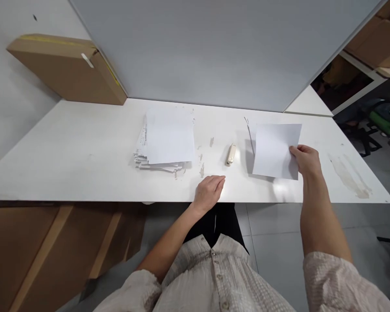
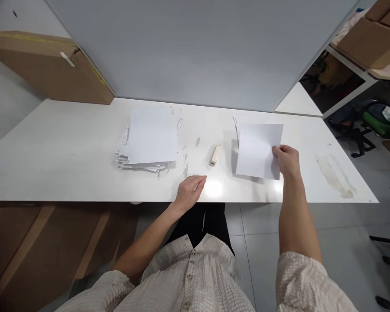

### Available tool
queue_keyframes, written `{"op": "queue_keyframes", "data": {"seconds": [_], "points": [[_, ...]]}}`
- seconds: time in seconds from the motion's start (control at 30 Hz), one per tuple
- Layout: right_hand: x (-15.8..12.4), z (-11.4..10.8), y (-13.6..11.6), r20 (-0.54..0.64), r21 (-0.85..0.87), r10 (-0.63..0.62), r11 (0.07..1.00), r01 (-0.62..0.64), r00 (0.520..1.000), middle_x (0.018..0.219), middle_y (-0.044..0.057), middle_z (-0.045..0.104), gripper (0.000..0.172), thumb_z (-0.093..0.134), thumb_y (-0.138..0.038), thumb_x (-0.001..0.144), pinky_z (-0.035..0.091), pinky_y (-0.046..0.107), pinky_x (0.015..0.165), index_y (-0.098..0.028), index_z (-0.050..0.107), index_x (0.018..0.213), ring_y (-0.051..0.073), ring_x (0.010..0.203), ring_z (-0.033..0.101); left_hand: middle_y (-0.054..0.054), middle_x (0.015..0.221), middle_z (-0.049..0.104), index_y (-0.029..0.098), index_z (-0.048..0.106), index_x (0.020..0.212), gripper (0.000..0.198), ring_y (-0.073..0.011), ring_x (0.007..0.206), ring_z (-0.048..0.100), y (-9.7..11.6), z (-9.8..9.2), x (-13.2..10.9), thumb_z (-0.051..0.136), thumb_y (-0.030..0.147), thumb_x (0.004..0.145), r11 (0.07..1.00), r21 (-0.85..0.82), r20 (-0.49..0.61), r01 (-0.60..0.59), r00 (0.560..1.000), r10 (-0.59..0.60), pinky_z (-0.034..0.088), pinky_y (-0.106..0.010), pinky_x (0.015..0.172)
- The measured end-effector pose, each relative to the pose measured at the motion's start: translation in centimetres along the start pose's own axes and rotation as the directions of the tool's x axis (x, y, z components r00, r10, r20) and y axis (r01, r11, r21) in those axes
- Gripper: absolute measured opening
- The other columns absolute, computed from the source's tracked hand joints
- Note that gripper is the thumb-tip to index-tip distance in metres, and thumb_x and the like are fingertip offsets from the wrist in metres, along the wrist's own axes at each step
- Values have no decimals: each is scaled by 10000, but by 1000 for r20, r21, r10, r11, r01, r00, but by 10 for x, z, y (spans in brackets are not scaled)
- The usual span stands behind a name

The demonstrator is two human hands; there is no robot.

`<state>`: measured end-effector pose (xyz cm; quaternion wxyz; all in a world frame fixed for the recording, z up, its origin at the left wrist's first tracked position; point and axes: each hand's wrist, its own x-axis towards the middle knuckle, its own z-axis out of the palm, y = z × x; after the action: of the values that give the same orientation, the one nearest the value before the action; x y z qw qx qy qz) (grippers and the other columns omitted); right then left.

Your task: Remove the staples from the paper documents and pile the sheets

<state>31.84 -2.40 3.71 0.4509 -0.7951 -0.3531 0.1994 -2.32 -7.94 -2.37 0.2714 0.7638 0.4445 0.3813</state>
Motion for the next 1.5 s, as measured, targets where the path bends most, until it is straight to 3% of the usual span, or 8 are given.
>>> {"op": "queue_keyframes", "data": {"seconds": [0.23,0.5,0.7,0.87,1.07,1.27,1.4,1.5], "points": [[66,27,-8,107,-205,161,969,-137,981,519,-12,489,122,640,-194,690,353,275,463,-167,556,606,98,458,432,-54,881,702,176,642,1008,234,-169,828,624,-15,7,-7,437,222,906,993,69,-40,-96,994,99,509,-327,773],[79,43,4,62,-488,52,873,-15,997,597,38,501,181,658,-130,632,320,363,670,-183,531,514,171,679,459,-45,826,693,163,641,982,205,-163,770,613,-16,7,-6,457,186,894,986,90,-67,-139,987,145,505,-321,727],[66,54,9,-93,-558,-168,825,88,981,1068,240,498,349,683,-161,644,302,468,786,-90,603,976,319,1004,451,-51,846,697,151,636,994,194,-154,788,615,-15,5,-8,478,180,885,987,50,-136,-151,978,157,508,-302,736],[17,55,-9,-109,-450,-380,843,295,919,1182,206,447,469,584,-222,761,369,413,820,-129,506,1214,242,944,504,-57,951,690,180,640,1021,195,-194,929,593,-27,-41,3,544,230,859,948,289,-280,-129,936,213,460,-372,866],[-129,94,-35,113,87,-558,830,551,822,886,44,580,299,508,-334,845,461,294,601,-192,545,1106,137,657,550,-143,1277,543,208,565,1217,444,-356,1234,411,-55,-94,34,630,327,794,762,642,-192,81,980,58,237,-570,1019],[-209,148,-48,516,396,-324,911,115,793,845,43,616,381,519,-509,830,470,280,571,-202,580,1047,131,596,570,-88,1109,658,204,639,1098,277,-280,1110,522,-36,-96,22,468,189,880,793,608,-230,39,965,129,338,-472,975],[-211,155,-49,782,466,-110,757,-458,614,879,90,665,621,364,-711,795,502,311,559,-182,599,1018,184,646,632,-58,1049,686,208,633,1098,295,-267,1102,531,-1,-82,-16,485,129,855,798,581,-138,-160,947,290,317,-473,1003],[-209,145,-38,750,468,-55,748,-471,659,884,88,696,510,586,-607,734,512,320,640,-166,625,989,213,744,649,-35,1025,694,223,638,1072,288,-269,1091,547,18,-65,-47,503,112,843,784,546,-20,-294,932,363,303,-498,1013]]}}
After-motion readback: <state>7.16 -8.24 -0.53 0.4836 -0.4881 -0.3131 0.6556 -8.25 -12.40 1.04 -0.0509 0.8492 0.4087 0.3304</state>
